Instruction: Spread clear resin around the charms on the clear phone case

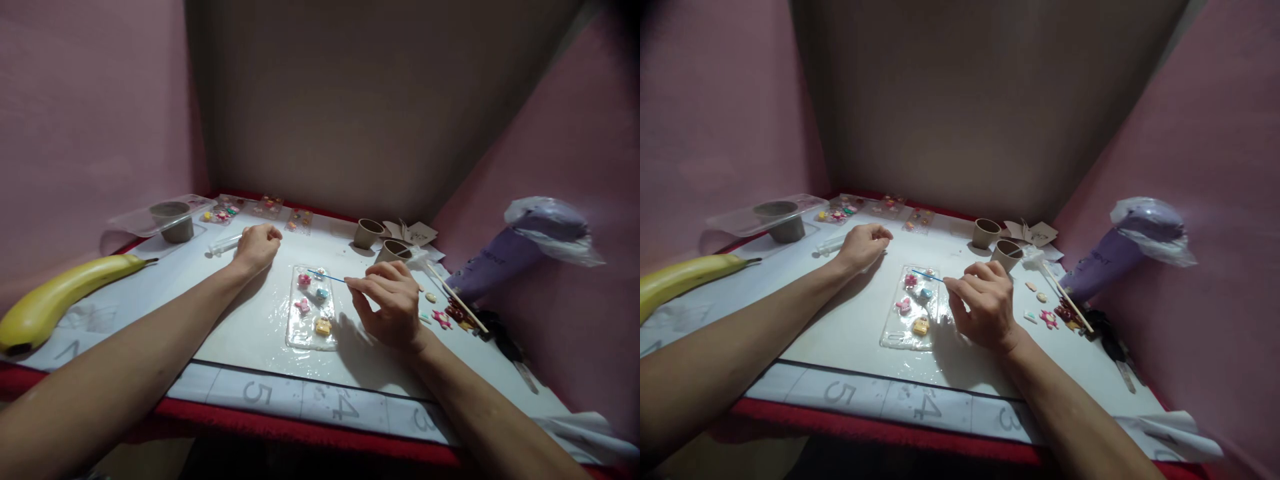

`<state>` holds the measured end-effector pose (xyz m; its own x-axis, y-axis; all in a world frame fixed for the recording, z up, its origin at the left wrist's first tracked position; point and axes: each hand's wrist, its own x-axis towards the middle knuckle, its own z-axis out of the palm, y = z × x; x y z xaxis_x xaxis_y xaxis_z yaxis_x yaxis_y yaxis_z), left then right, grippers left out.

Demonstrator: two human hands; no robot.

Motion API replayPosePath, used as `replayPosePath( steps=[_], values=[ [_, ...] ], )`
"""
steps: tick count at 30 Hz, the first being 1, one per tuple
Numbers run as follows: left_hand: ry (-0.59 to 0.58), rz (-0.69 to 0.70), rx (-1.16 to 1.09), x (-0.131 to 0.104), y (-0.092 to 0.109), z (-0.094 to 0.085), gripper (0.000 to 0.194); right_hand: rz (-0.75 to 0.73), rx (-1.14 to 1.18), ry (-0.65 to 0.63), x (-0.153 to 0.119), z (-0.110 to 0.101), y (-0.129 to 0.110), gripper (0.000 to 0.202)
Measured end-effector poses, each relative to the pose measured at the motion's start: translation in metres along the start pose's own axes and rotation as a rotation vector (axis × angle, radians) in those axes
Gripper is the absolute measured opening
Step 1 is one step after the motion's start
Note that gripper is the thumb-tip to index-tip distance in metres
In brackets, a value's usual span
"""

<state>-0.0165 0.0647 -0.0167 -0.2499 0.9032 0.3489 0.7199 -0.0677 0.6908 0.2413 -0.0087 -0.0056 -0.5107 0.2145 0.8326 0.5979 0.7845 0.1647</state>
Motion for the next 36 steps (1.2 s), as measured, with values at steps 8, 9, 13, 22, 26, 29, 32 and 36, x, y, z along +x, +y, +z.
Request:
replayPosePath(
  steps=[8,9,13,22,26,29,32,36],
  values=[
    [0.022,0.004,-0.070,0.001,0.000,0.000,0.021,0.538,0.388,0.067,-0.008,0.012,0.001,0.010],
    [0.027,0.009,-0.070,0.001,-0.001,0.000,0.021,0.611,0.438,0.058,-0.009,0.014,0.001,0.010],
    [0.039,0.023,-0.066,0.002,-0.002,0.002,0.018,0.771,0.518,0.010,-0.011,0.017,0.003,0.010],
    [0.042,0.020,-0.065,0.002,0.002,0.000,0.015,0.892,0.640,-0.006,-0.008,0.017,0.003,0.013],
    [0.031,0.017,-0.071,0.003,0.001,0.000,0.015,0.915,0.691,-0.002,-0.008,0.019,0.005,0.013],
    [0.033,0.014,-0.082,0.005,-0.002,0.001,0.016,0.927,0.706,-0.011,-0.010,0.021,0.008,0.014],
    [0.035,0.035,-0.086,0.008,-0.007,0.002,0.016,0.940,0.719,-0.013,-0.011,0.023,0.010,0.015],
    [0.037,0.037,-0.077,0.011,-0.012,0.002,0.018,1.004,0.743,-0.020,-0.013,0.027,0.013,0.015]
  ],
)
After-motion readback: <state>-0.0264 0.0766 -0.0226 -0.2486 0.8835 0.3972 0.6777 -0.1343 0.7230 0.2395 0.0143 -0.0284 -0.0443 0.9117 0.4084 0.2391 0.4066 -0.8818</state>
